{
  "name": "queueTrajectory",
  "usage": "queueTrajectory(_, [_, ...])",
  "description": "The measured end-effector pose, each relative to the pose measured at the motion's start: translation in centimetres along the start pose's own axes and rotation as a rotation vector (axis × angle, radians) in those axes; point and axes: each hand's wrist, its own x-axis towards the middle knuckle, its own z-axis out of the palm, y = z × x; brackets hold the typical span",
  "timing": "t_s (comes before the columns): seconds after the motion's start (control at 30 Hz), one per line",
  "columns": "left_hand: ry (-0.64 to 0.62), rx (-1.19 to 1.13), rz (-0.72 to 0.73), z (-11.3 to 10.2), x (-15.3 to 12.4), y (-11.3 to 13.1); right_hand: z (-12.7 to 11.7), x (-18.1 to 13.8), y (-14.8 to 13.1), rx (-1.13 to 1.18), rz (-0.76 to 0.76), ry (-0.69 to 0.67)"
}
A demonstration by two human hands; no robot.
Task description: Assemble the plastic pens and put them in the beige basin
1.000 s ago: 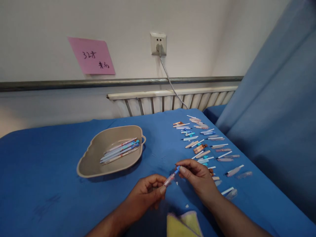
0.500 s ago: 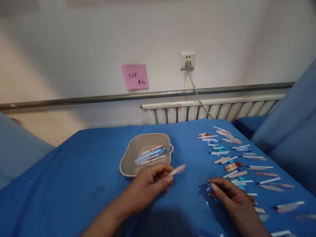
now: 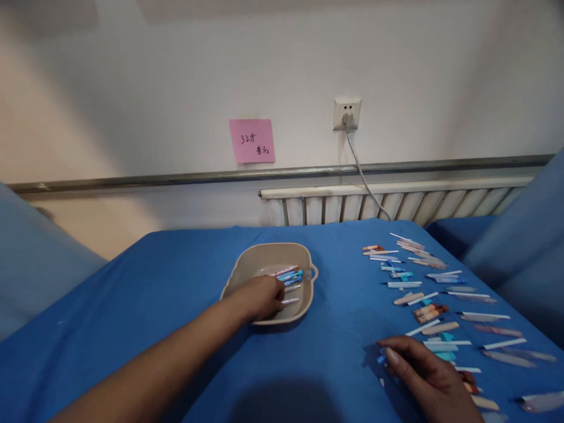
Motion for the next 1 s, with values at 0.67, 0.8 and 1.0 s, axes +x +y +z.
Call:
queueTrajectory(0.67, [0.089, 0.314, 0.001, 0.1, 1.1, -0.3, 0.3, -0.1, 0.0, -0.071, -0.063, -0.047])
queueTrajectory(0.8, [0.1, 0.345, 0.033, 0.6, 1.2, 0.3, 0.3, -0.1, 0.0, -0.075, -0.069, -0.048])
queueTrajectory(1.0, [0.095, 0.368, 0.051, 0.3, 1.4, 1.2, 0.2, -0.4, -0.3, -0.081, -0.074, -0.053])
